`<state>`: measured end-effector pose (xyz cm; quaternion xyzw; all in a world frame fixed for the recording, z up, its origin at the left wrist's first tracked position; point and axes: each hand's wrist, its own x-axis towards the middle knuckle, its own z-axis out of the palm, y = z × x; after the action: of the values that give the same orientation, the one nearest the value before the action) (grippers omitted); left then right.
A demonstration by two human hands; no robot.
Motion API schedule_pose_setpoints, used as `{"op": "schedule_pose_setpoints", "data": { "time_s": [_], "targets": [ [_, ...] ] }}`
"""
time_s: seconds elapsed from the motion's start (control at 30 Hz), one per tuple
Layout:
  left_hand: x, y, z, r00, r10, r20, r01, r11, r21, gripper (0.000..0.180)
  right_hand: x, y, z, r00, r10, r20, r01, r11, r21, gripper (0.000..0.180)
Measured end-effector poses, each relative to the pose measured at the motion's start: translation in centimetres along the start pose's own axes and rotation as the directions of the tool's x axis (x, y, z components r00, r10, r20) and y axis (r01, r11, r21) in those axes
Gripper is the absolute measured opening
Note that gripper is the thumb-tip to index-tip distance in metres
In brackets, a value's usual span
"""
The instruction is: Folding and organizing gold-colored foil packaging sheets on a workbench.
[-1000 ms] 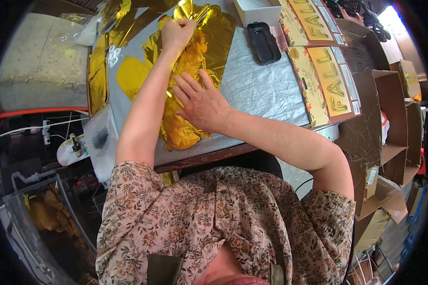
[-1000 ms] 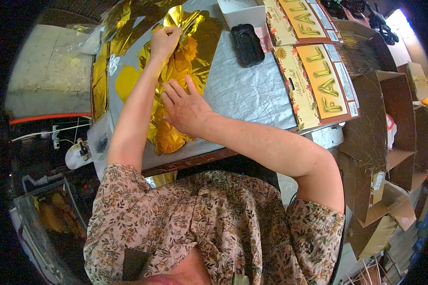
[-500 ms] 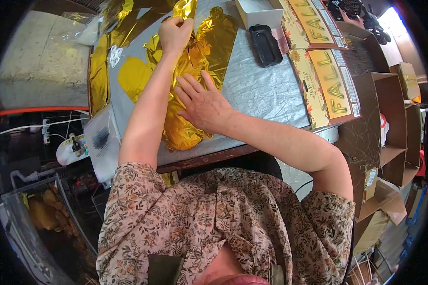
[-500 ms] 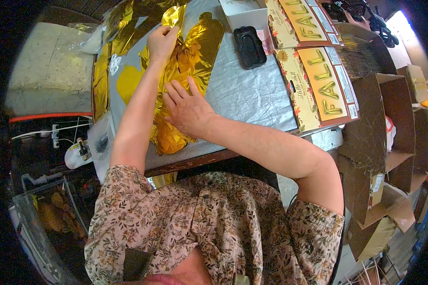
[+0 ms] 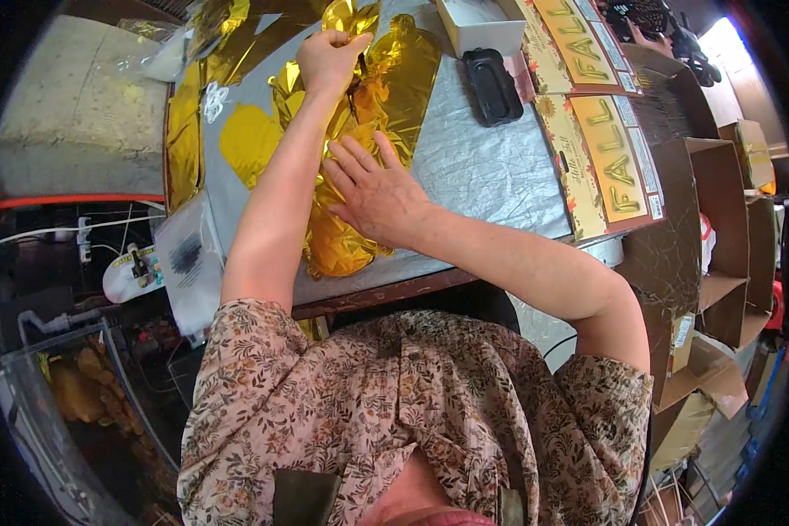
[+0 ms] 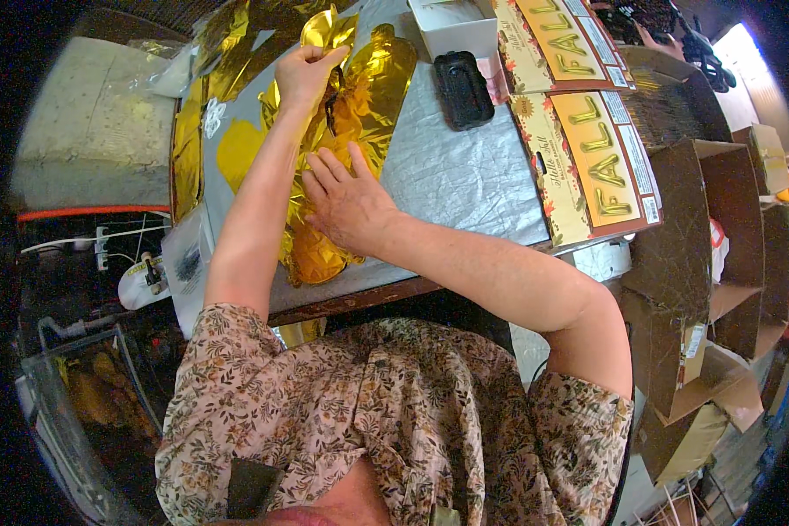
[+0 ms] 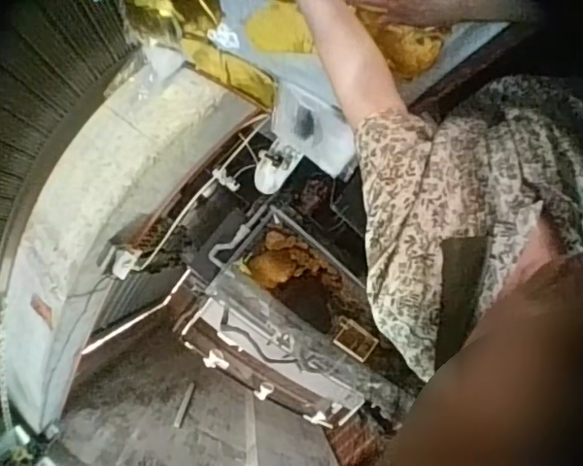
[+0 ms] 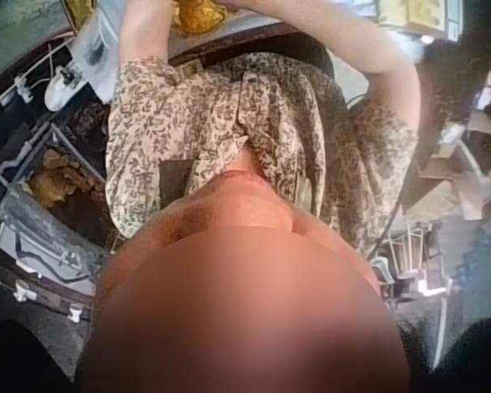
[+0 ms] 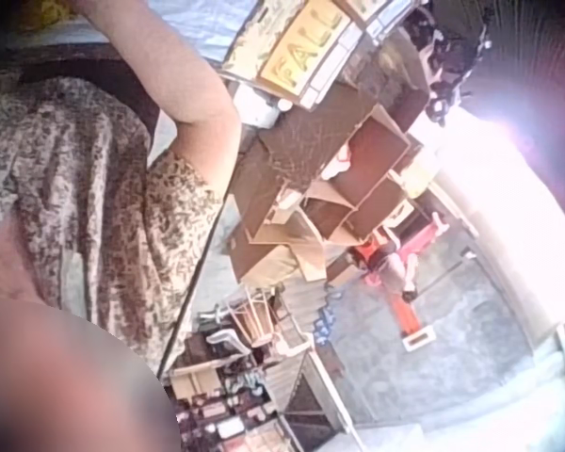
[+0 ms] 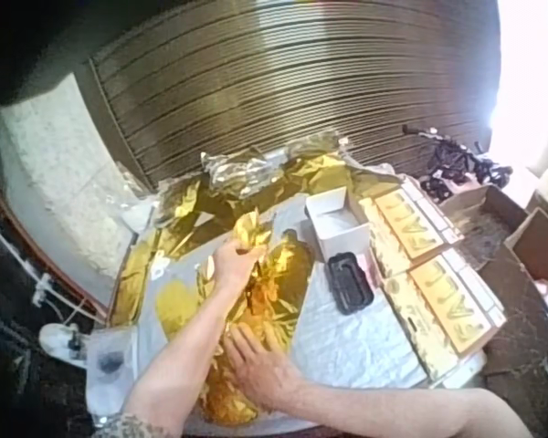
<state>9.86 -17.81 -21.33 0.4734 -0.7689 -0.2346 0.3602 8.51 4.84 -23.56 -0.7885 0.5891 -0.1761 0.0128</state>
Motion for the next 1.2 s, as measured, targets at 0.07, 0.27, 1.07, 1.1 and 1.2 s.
{"op": "schedule_pose_setpoints", "data": {
  "time_s": [0.07, 0.27, 1.07, 1.1, 1.2],
  "targets": [
    [-0.4, 0.4, -0.4, 1.0, -0.021, -0.005, 0.021, 1.0, -0.017, 0.049, 0.0, -0.1, -0.2, 1.0, 0.008, 0.026, -0.007, 1.0, -0.031, 0.066],
    [-0.1, 1.6, -2.5, 0.989, -0.127, 0.072, 0.127, 0.992, 0.006, 0.058, -0.1, 0.2, -0.1, 1.0, 0.004, 0.015, -0.003, 1.0, -0.02, 0.065],
    [-7.9, 1.4, -16.2, 0.994, -0.077, -0.078, 0.0, 0.711, -0.703, 0.032, 2.0, 0.0, -4.2, 0.931, 0.032, -0.364, 0.097, 0.939, 0.33, 0.082],
    [-8.6, 1.9, -16.6, 0.993, -0.077, -0.091, -0.02, 0.644, -0.765, 0.028, 2.4, -0.5, -4.5, 0.903, 0.075, -0.424, 0.087, 0.933, 0.35, 0.085],
    [-10.7, 4.4, -19.0, 0.989, -0.144, 0.016, 0.1, 0.596, -0.796, 0.036, 3.4, -1.2, -4.2, 0.842, 0.05, -0.537, 0.135, 0.944, 0.3, 0.079]
  ]
}}
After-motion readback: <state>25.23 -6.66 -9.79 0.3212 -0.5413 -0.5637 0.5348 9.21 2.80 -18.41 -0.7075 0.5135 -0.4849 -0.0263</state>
